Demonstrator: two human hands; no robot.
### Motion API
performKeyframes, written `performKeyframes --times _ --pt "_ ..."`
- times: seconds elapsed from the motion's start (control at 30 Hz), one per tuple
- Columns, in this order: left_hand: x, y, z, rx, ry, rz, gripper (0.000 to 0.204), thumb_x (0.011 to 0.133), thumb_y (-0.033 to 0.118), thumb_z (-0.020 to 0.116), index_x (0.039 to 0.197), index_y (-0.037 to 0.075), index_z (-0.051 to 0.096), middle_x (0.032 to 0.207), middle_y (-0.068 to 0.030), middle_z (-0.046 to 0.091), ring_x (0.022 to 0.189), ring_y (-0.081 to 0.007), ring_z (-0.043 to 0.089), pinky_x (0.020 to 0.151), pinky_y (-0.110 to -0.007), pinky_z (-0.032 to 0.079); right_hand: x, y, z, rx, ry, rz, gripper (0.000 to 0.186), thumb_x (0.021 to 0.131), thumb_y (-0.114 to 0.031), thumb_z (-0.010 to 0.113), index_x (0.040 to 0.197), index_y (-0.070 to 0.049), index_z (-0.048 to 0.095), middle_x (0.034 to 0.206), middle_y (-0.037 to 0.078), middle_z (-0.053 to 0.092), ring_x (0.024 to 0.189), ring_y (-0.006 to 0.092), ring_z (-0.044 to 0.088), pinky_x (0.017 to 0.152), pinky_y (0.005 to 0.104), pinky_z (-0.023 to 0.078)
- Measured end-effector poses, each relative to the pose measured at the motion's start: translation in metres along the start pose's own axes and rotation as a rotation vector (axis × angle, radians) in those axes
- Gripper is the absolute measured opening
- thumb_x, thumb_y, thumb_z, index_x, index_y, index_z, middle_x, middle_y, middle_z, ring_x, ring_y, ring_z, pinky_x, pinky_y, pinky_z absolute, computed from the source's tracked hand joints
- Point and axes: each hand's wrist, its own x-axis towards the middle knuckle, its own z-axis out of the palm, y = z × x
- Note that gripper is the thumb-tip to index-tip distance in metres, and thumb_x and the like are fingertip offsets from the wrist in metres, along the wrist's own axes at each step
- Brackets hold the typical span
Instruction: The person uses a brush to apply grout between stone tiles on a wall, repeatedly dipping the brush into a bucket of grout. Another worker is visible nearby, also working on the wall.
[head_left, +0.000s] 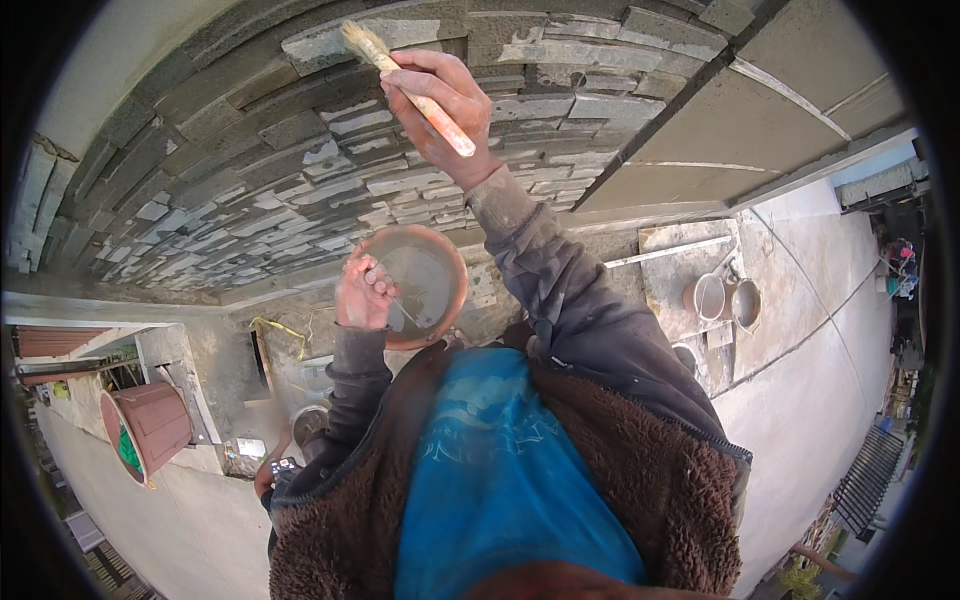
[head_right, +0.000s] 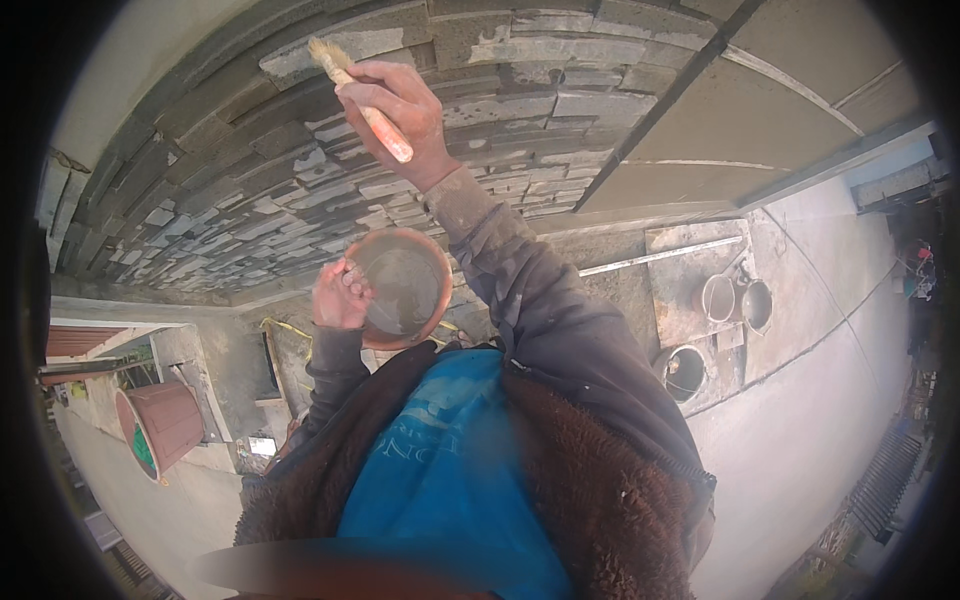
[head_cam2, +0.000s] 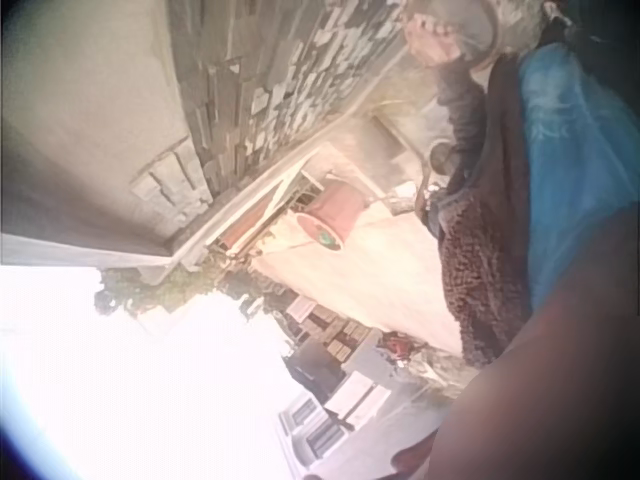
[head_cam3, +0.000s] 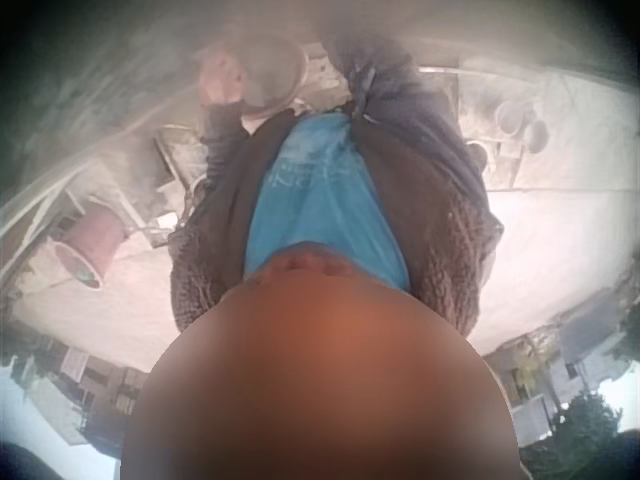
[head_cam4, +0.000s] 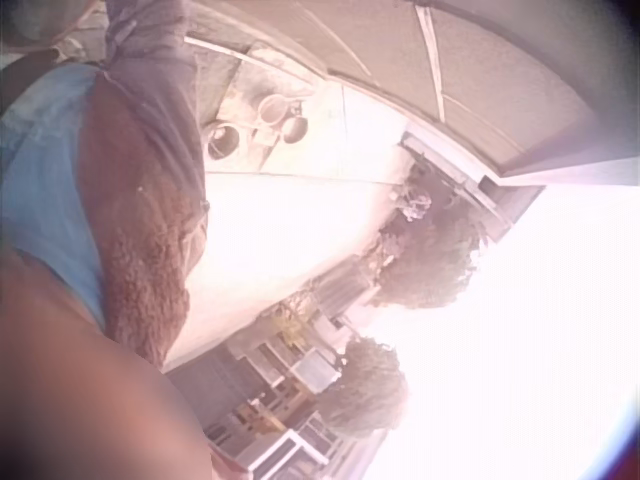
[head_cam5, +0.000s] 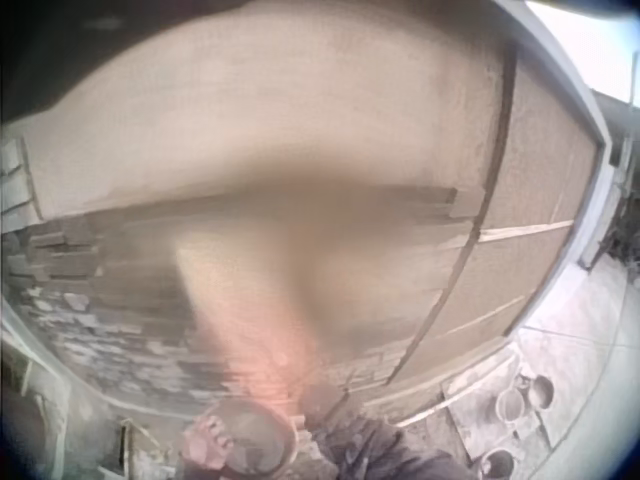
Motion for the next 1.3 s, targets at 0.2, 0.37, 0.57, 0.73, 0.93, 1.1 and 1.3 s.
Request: performKeyframes --times 0.2,0.37,0.57,0.73,0.93,1.1,1.3 --pt "0.005 -0.001 0.002 -0.024 -0.008 0.032 0.013 0.098 0.025 0.056 0.094 0.013 0.056 0.072 0.0046 0.047 0.065 -0.0122 0.049 0.068 -0.034 0.043 -0.005 0.016 -0.058 -0.426 0.369 0.089 0.024 0.083 0.005 0.072 0.102 -0.011 0.072 0.113 0.01 0.061 0.091 0.0243 0.065 0.079 0.0352 0.055" --pt "0.008 -0.003 0.013 0.047 0.003 0.005 0.015 0.098 0.027 0.056 0.096 0.012 0.055 0.072 0.0047 0.045 0.065 -0.0124 0.047 0.069 -0.033 0.042 -0.009 0.011 -0.033 -0.051 0.164 0.17 0.02 0.08 0.001 0.076 0.097 -0.01 0.075 0.107 0.011 0.066 0.095 0.0259 0.066 0.084 0.0354 0.054" --pt "0.006 -0.006 0.018 0.065 0.064 0.004 0.016 0.098 0.027 0.056 0.102 0.012 0.056 0.072 0.0058 0.045 0.064 -0.011 0.046 0.068 -0.033 0.041 -0.02 0.062 -0.116 -0.188 0.367 0.232 0.015 0.086 0.002 0.07 0.098 -0.007 0.072 0.107 0.011 0.069 0.097 0.0247 0.066 0.085 0.0354 0.054" --pt "0.019 -0.015 0.018 0.065 0.026 -0.044 0.037 0.098 0.028 0.055 0.127 0.006 0.057 0.071 0.0059 0.046 0.065 -0.0106 0.048 0.068 -0.033 0.042 0.004 0.035 -0.095 -0.402 0.199 0.129 0.016 0.084 -0.001 0.072 0.098 -0.01 0.071 0.104 0.011 0.065 0.098 0.0282 0.063 0.085 0.0379 0.052" --pt "0.017 -0.014 0.019 0.013 -0.045 -0.079 0.032 0.098 0.029 0.054 0.121 0.006 0.058 0.072 0.0061 0.048 0.066 -0.0105 0.05 0.07 -0.033 0.042 0.031 0.053 -0.128 0.038 0.397 0.509 0.016 0.086 -0.007 0.077 0.101 -0.005 0.072 0.092 0.008 0.072 0.079 0.0211 0.071 0.072 0.0355 0.056" --pt "0.022 -0.024 0.035 0.043 -0.011 -0.055 0.024 0.099 0.028 0.053 0.111 0.009 0.058 0.072 0.0058 0.048 0.066 -0.0106 0.05 0.071 -0.032 0.042 0.023 0.081 -0.158 -0.266 0.314 0.347 0.018 0.088 -0.01 0.077 0.105 -0.003 0.073 0.091 0.008 0.074 0.079 0.0177 0.072 0.07 0.0318 0.056" --pt "0.029 -0.033 0.051 0.02 -0.104 -0.053 0.016 0.101 0.026 0.051 0.098 0.012 0.056 0.073 0.0056 0.047 0.066 -0.0113 0.05 0.071 -0.033 0.042 0.025 0.043 -0.198 -0.159 0.009 0.448 0.023 0.091 -0.014 0.078 0.109 0.0 0.073 0.09 0.009 0.076 0.078 0.0136 0.072 0.068 0.0273 0.056"
